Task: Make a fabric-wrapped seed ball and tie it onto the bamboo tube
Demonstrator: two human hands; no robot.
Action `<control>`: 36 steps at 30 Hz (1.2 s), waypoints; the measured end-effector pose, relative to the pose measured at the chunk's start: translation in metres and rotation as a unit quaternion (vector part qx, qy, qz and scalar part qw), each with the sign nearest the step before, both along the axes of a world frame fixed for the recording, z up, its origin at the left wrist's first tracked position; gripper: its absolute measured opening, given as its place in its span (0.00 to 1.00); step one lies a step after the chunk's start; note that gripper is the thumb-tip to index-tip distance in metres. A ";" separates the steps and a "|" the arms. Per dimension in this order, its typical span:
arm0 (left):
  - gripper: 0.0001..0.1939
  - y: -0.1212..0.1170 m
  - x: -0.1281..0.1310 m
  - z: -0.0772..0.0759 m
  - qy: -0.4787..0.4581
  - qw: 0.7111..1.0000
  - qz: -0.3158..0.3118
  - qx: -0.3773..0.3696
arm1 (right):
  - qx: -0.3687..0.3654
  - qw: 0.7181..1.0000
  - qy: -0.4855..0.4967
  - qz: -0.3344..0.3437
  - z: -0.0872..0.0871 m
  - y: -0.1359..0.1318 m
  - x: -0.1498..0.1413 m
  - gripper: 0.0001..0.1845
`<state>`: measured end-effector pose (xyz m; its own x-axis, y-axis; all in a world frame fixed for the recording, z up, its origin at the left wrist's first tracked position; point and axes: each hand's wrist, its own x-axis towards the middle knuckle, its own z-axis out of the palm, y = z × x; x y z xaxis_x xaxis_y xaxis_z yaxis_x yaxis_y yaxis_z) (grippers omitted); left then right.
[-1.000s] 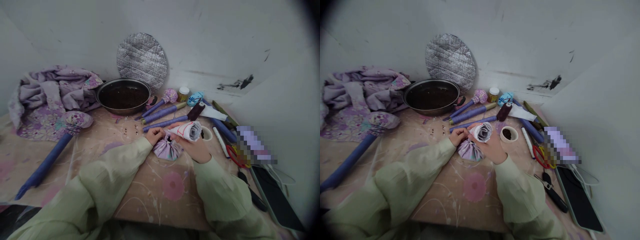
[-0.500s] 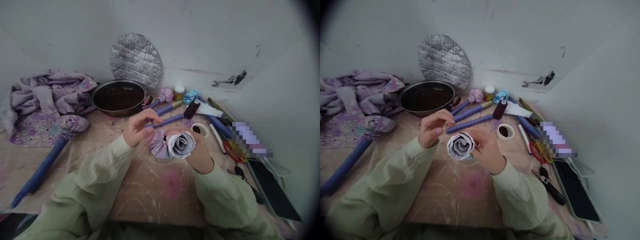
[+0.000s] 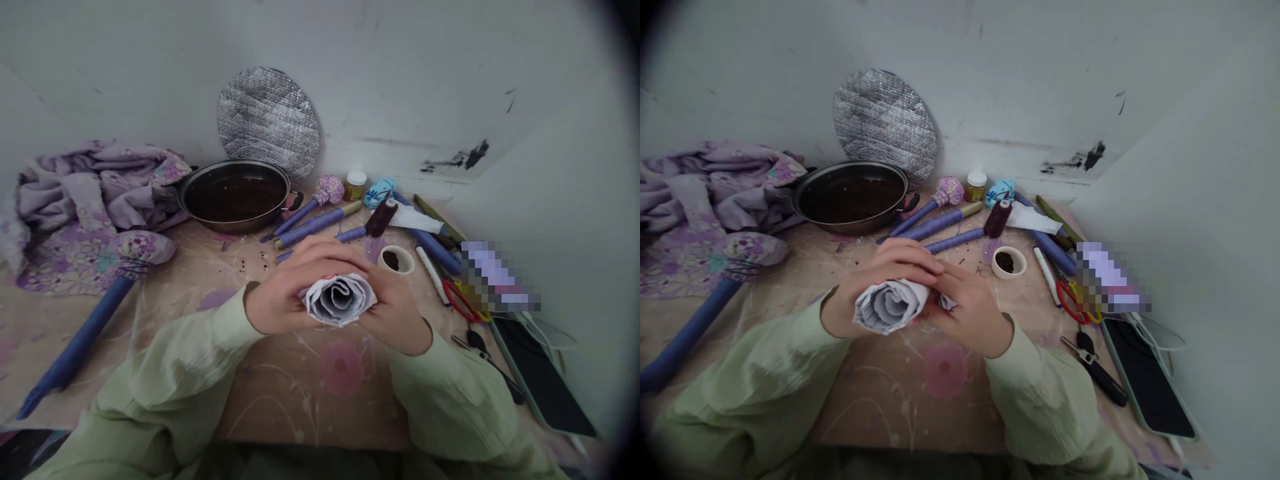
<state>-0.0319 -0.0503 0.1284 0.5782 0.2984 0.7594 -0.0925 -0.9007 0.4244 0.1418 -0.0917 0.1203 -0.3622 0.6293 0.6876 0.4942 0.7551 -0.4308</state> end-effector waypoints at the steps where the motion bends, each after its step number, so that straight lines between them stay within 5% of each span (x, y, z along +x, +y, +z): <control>1: 0.20 0.000 0.000 0.001 -0.002 1.000 -0.009 0.011 | 0.001 1.000 0.000 0.007 0.002 -0.001 0.000 0.03; 30: 0.20 -0.005 -0.002 0.005 -0.003 1.000 0.001 0.011 | -0.028 0.998 0.048 0.003 0.011 -0.005 0.005 0.06; 36: 0.17 0.002 -0.002 0.000 0.012 0.995 0.036 -0.094 | -0.085 0.994 0.061 -0.019 -0.001 0.009 0.006 0.05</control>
